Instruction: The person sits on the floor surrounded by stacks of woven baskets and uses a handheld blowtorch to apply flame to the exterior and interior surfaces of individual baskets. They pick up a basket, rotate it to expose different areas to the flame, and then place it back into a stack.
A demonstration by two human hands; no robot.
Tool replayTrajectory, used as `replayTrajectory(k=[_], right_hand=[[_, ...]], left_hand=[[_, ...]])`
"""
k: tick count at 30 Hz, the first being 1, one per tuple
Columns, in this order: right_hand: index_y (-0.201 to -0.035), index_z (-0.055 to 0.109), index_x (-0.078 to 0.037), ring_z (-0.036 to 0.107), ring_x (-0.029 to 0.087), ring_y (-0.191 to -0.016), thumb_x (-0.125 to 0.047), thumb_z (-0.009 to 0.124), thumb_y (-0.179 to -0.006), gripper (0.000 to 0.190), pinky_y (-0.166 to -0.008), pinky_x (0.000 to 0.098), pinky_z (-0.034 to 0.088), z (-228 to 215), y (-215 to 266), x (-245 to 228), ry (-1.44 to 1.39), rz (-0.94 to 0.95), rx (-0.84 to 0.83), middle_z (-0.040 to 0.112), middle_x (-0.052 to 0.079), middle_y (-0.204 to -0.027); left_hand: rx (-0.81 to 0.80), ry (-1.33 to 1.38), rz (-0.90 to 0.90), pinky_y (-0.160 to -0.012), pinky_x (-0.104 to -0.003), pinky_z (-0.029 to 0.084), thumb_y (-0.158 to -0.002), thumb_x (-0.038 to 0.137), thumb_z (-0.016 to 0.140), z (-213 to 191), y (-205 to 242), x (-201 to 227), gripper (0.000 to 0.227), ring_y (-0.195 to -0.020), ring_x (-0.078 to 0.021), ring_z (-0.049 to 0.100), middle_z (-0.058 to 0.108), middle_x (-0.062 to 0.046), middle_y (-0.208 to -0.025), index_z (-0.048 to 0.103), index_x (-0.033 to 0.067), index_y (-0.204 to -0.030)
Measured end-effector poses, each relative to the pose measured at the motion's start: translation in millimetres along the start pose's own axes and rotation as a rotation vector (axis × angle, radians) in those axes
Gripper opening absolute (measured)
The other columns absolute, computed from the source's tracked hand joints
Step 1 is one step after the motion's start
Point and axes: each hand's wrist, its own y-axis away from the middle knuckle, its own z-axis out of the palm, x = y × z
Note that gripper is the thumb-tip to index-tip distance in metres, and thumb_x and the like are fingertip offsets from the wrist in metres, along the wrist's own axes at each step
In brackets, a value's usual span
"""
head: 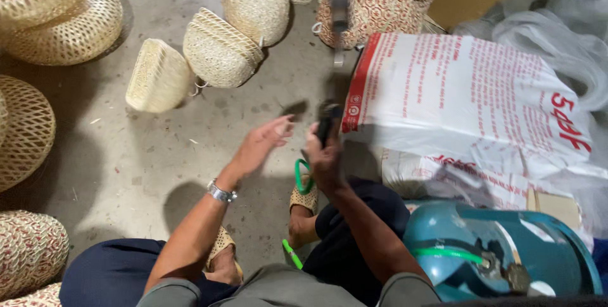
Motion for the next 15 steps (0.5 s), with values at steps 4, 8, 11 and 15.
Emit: replayTrajectory(k=[4,8,11,15], right_hand=[[-0.137,0.044,0.005,0.060,0.034,-0.103,-0.004,0.059,-0.099,0.042,-0.090,0.0422,0.051,34,23,23,0.327,-0.276,-0.054,0.059,0.018,-0.111],[-0.139,0.041,0.005,0.059,0.041,-0.117,0.000,0.057,-0.097,0.046,-0.101,0.0485,0.048,45,45,46,0.604,-0.356,-0.083,0.053,0.025,-0.122],[-0.137,0.048,0.001,0.055,0.042,-0.124,-0.007,0.063,-0.092,0.048,-0.106,0.0469,0.047,50,56,38,0.661,-0.288,-0.206,0.052,0.023,-0.129],[-0.141,0.049,0.003,0.049,0.045,-0.126,-0.033,0.081,-0.081,0.076,-0.105,0.0478,0.042,22,27,-5,0.880,-0.541,-0.581,0.047,0.028,-0.138]], left_hand=[[0.034,-0.077,-0.081,-0.073,-0.024,0.045,-0.099,0.022,0.068,52,18,53,0.032,-0.085,-0.0081,0.053,0.059,-0.002,-0.096,0.065,0.0011,-0.123],[0.142,0.223,-0.153,-0.064,-0.019,0.047,-0.094,0.014,0.072,54,41,44,0.019,-0.074,-0.0015,0.056,0.065,0.007,-0.085,0.070,0.0013,-0.108],[0.221,0.278,-0.171,-0.062,-0.022,0.047,-0.099,0.012,0.072,33,57,23,0.014,-0.074,-0.0037,0.057,0.066,0.003,-0.085,0.071,-0.0011,-0.103],[0.370,0.293,-0.220,-0.064,-0.029,0.056,-0.098,0.014,0.069,-3,78,25,0.014,-0.077,-0.0126,0.068,0.072,-0.003,-0.092,0.071,0.0035,-0.106]])
